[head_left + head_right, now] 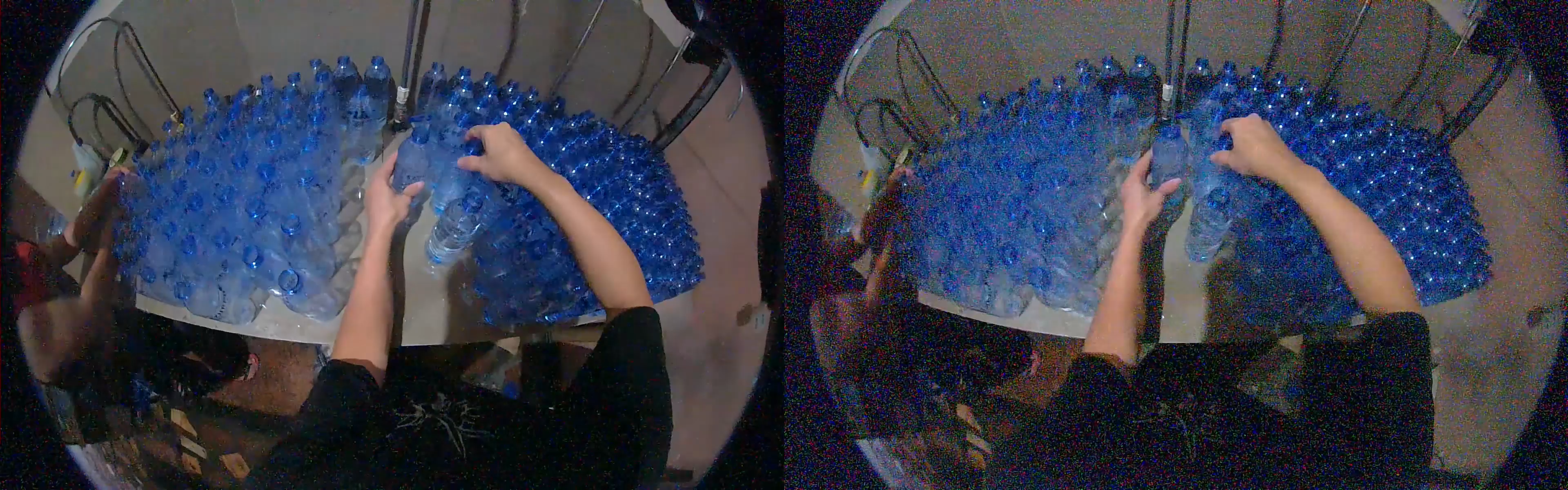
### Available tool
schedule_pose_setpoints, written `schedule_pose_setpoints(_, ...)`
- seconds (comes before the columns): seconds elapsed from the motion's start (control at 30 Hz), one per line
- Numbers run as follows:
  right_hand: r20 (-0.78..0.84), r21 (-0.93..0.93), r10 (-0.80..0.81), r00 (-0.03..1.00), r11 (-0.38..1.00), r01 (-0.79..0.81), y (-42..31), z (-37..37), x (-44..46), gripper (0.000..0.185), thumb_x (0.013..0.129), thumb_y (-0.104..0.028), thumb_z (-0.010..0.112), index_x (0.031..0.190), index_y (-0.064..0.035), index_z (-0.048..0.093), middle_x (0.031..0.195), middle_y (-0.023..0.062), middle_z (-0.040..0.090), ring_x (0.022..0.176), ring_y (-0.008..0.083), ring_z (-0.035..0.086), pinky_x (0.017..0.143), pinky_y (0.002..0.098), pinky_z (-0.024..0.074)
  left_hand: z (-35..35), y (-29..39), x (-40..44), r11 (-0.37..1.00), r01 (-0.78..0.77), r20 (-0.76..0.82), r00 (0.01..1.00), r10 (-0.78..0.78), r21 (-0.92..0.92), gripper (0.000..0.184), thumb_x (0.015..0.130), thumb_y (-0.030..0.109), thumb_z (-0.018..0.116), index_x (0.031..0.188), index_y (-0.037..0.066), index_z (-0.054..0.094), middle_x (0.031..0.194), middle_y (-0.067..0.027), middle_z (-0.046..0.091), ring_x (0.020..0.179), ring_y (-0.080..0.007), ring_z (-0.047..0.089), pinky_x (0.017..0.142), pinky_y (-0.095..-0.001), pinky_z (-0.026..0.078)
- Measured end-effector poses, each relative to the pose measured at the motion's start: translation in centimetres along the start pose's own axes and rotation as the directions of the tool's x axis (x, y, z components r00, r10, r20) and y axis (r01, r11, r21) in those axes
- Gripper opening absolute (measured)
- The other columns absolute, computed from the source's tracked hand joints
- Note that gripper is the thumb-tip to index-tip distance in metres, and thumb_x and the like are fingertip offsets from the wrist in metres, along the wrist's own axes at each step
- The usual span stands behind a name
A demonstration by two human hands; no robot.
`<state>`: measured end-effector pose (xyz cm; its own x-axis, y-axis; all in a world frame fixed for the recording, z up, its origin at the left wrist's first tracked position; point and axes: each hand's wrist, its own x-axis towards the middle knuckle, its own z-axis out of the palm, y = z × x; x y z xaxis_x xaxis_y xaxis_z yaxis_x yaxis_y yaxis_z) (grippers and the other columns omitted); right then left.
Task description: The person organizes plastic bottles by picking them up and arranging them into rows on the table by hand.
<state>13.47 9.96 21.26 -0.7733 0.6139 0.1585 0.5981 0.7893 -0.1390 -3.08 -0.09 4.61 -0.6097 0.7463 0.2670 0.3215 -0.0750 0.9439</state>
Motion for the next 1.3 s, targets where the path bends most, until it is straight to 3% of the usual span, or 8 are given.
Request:
schedule_pose_setpoints(0.37,-0.146,-0.018,0.004,0.989,1.0,-0.007,-1.1,-6.7,0.0,0.045,0.067,-0.042,0.075,0.082,-0.0003,0.071,0.08,0.022,0.068,0.076,0.0365,0.067,0.073,0.0437,0.0545,-1.0,0.7,-0.1,0.985,-0.046,-0.054,0.997,0.056,0.168,0.077,0.065,0.021,0.086,0.134,0.011,0.053,0.118,-0.0166,0.065,0.11,-0.0332,0.062,0.094,-0.0402,0.047)
schedule_pose_setpoints(0.53,-0.139,0.172,0.037,0.99,0.985,-0.013,-7.1,-18.6,-0.9,0.026,0.082,-0.03,0.071,0.087,-0.0051,0.067,0.068,-0.0013,0.061,0.054,0.0062,0.055,0.044,0.0241,0.0427,-1.3,0.7,-0.6,0.977,0.068,-0.236,0.972,-0.019,0.2,0.075,0.068,0.017,0.083,0.135,0.011,0.052,0.121,-0.0164,0.063,0.112,-0.0345,0.06,0.094,-0.0401,0.047)
schedule_pose_setpoints(0.63,-0.162,0.198,-0.082,0.983,0.974,0.114,-7.3,-22.0,2.7,0.031,0.082,-0.038,0.072,0.086,-0.0083,0.065,0.062,-0.0055,0.05,0.053,0.0042,0.05,0.047,0.0213,0.0388,-3.0,1.8,-0.8,0.978,0.113,-0.241,0.968,-0.069,0.174,0.072,0.071,0.015,0.08,0.136,0.009,0.049,0.13,-0.0169,0.057,0.119,-0.0353,0.055,0.097,-0.0405,0.045)
schedule_pose_setpoints(0.73,-0.221,0.214,-0.051,0.974,0.972,0.1,-11.4,-23.4,5.1,0.037,0.085,-0.036,0.07,0.083,0.0008,0.07,0.065,0.0103,0.066,0.058,0.0159,0.066,0.05,0.0277,0.0517,-2.4,0.7,0.5,0.979,0.007,-0.381,0.922,0.072,0.202,0.073,0.075,0.013,0.076,0.139,0.007,0.042,0.138,-0.0181,0.048,0.126,-0.036,0.048,0.1,-0.0427,0.042)
schedule_pose_setpoints(0.83,-0.197,0.208,0.027,0.98,0.978,0.015,-11.9,-21.7,11.8,0.034,0.084,-0.031,0.07,0.083,0.003,0.071,0.065,0.0104,0.067,0.057,0.0159,0.066,0.052,0.0284,0.0525,-2.7,1.9,0.1,0.982,0.125,-0.321,0.944,-0.075,0.138,0.075,0.078,0.013,0.073,0.143,0.007,0.035,0.143,-0.0191,0.041,0.13,-0.0377,0.042,0.103,-0.0446,0.039)
schedule_pose_setpoints(1.0,-0.48,-0.31,-0.092,0.872,0.948,-0.07,-14.2,-14.2,19.3,0.038,0.072,-0.033,0.072,0.081,0.0039,0.071,0.081,0.0264,0.067,0.08,0.0379,0.069,0.075,0.0425,0.0554,-2.3,-0.4,0.1,0.989,0.071,-0.355,0.935,-0.02,0.132,0.077,0.078,0.016,0.072,0.143,0.005,0.033,0.14,-0.0246,0.042,0.13,-0.0413,0.041,0.105,-0.0456,0.037)
schedule_pose_setpoints(1.13,-0.532,-0.26,0.007,0.847,0.95,-0.171,-15.1,-14.3,20.4,0.035,0.073,-0.027,0.07,0.076,0.0083,0.069,0.078,0.0249,0.068,0.076,0.0342,0.07,0.073,0.0414,0.0558,-0.5,-2.0,0.2,0.994,0.021,-0.438,0.899,0.029,0.108,0.076,0.082,0.018,0.07,0.146,0.008,0.031,0.141,-0.0221,0.045,0.13,-0.0422,0.041,0.107,-0.0451,0.036)
schedule_pose_setpoints(1.3,-0.38,0.203,0.002,0.925,0.976,0.081,-12.1,-21.2,12.7,0.032,0.079,-0.034,0.071,0.08,-0.0023,0.066,0.061,0.0021,0.053,0.055,0.0107,0.054,0.053,0.0276,0.0433,0.9,-1.9,3.2,0.973,0.189,-0.48,0.871,-0.105,0.13,0.074,0.082,0.016,0.07,0.145,0.003,0.032,0.133,-0.0244,0.05,0.122,-0.0417,0.048,0.101,-0.0453,0.039)
